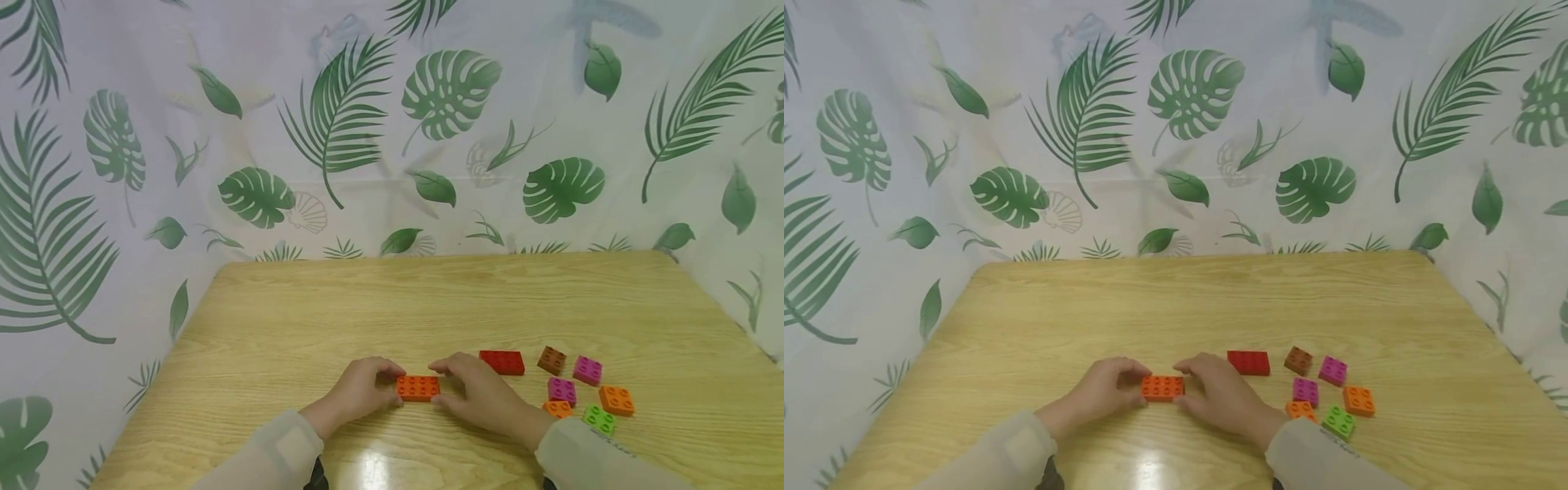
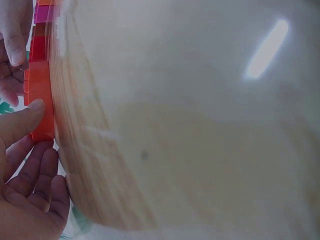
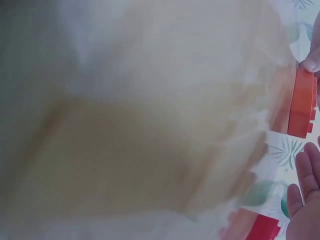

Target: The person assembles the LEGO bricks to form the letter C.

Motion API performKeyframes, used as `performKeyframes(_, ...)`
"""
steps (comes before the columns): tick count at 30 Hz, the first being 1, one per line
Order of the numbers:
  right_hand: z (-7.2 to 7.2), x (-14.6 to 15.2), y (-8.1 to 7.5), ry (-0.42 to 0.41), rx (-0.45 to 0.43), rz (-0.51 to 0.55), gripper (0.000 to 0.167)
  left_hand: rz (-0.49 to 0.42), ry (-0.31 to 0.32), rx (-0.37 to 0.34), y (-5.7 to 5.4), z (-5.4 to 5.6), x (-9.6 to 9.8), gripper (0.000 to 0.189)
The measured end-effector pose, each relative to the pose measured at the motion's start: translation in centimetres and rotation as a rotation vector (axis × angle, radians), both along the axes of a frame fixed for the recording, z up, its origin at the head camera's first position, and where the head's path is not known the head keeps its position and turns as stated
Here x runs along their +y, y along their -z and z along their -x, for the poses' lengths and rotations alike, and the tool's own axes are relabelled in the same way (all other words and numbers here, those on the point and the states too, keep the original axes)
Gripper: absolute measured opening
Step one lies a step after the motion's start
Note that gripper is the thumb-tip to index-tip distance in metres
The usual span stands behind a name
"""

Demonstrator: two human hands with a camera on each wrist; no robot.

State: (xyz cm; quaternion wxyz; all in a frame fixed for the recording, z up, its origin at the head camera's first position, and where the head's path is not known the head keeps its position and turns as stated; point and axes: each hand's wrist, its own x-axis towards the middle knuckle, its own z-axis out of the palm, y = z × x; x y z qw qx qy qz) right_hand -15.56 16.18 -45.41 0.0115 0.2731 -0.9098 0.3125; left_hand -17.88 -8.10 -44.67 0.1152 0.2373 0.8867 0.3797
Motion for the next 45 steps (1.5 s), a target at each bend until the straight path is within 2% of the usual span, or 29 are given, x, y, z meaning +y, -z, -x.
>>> performKeyframes(5, -0.2, 0.4, -0.6, 0.024, 0.029, 0.029, 0.046, -0.003, -0.004, 0.009, -0.1, -0.1, 0.0, 0.037)
performKeyframes(12, -0.7, 1.8, -1.0, 0.017, 0.18, 0.102, 0.047, -0.008, 0.001, 0.008, 0.1, 0.0, -0.1, 0.037)
performKeyframes(17, -0.9, 3.2, -0.8, 0.054, 0.254, 0.084, 0.051, -0.012, 0.005, 0.005, 0.2, 0.0, -0.2, 0.037)
performKeyframes(23, -1.6, 5.1, -1.1, 0.096, 0.272, 0.052, 0.052, -0.013, 0.009, 0.004, 0.1, -0.1, -0.1, 0.037)
performKeyframes(31, -2.6, 8.2, -1.1, 0.16, 0.37, 0.0, 0.055, -0.011, 0.011, -0.002, -0.1, -0.1, 0.0, 0.036)
performKeyframes(40, -3.2, 11.5, -1.9, 0.145, 0.414, 0.009, 0.06, -0.014, 0.015, -0.024, -0.5, -0.2, -0.1, 0.037)
performKeyframes(45, -4.0, 13.4, -2.3, 0.208, 0.403, -0.06, 0.061, -0.019, 0.014, -0.041, -0.5, -0.2, 0.0, 0.038)
